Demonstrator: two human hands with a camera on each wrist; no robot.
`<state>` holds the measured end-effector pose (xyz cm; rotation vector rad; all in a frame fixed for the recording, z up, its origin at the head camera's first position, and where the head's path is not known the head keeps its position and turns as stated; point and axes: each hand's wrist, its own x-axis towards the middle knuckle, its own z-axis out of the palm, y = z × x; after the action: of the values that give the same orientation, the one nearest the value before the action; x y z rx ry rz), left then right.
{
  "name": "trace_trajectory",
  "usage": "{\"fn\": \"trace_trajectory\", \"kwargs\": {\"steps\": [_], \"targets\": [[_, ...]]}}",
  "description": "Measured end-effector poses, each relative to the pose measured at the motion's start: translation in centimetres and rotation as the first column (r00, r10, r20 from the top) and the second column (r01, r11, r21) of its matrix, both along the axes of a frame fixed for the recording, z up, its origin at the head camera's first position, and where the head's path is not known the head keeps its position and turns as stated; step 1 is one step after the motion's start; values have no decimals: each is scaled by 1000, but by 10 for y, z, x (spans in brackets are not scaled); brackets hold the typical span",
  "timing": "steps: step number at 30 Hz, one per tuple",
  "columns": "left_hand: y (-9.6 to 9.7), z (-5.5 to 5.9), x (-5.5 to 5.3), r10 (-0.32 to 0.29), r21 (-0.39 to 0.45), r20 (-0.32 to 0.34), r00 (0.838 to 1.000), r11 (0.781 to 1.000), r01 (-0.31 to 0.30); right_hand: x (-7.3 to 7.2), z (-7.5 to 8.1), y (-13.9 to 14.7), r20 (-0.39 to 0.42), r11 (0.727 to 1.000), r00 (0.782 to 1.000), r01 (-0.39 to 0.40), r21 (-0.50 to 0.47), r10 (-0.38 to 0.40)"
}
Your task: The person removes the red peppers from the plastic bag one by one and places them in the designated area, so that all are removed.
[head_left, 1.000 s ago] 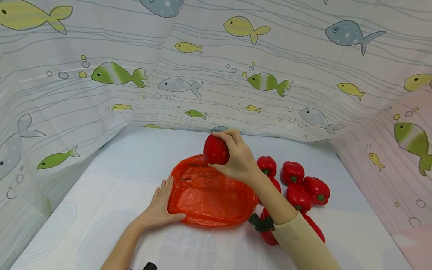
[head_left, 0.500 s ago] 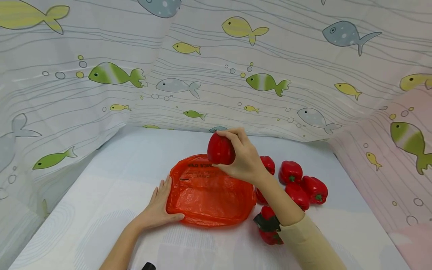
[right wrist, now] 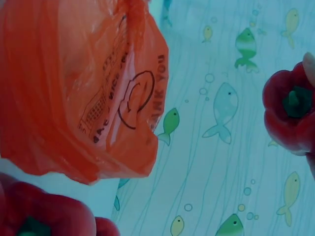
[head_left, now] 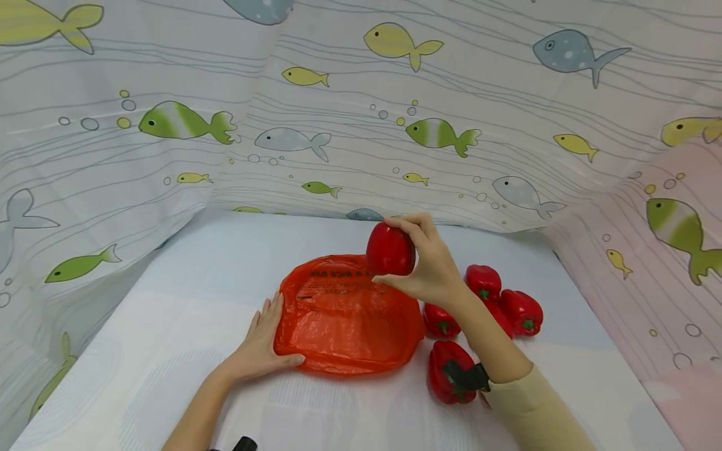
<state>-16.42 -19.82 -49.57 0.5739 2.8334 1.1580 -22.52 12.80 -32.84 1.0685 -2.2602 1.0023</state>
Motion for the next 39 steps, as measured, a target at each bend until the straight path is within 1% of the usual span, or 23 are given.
{"fn": "trace_trajectory", "kwargs": {"steps": [3, 10, 14, 17, 22, 32, 39], "targets": [[0, 0, 0, -2, 2, -9, 1000, 1000, 2, 1, 0, 6, 2, 1000, 1000, 14, -3, -14], [0, 0, 0, 2, -15, -1, 1000, 1000, -2, 4, 2, 21, 11, 1000, 1000, 21, -8, -21], [1, 0, 0, 5, -16, 3, 1000, 1000, -5, 6, 4, 29, -8, 999, 999, 37, 6, -37], [1, -1, 1, 5, -9, 2, 1000, 1000, -5, 9, 4, 36, -24, 998, 998, 56, 17, -56], [2, 0, 1, 3, -4, 1, 1000, 1000, -3, 15, 5, 49, -13, 996, 996, 87, 26, -87], [2, 1, 1, -6, -2, 6, 1000, 1000, 6, 23, 5, 77, -30, 983, 984, 175, 47, -173], [2, 1, 1, 1, 2, 12, 1000, 1000, -1, 30, 4, 93, -35, 976, 978, 208, 69, -206]]}}
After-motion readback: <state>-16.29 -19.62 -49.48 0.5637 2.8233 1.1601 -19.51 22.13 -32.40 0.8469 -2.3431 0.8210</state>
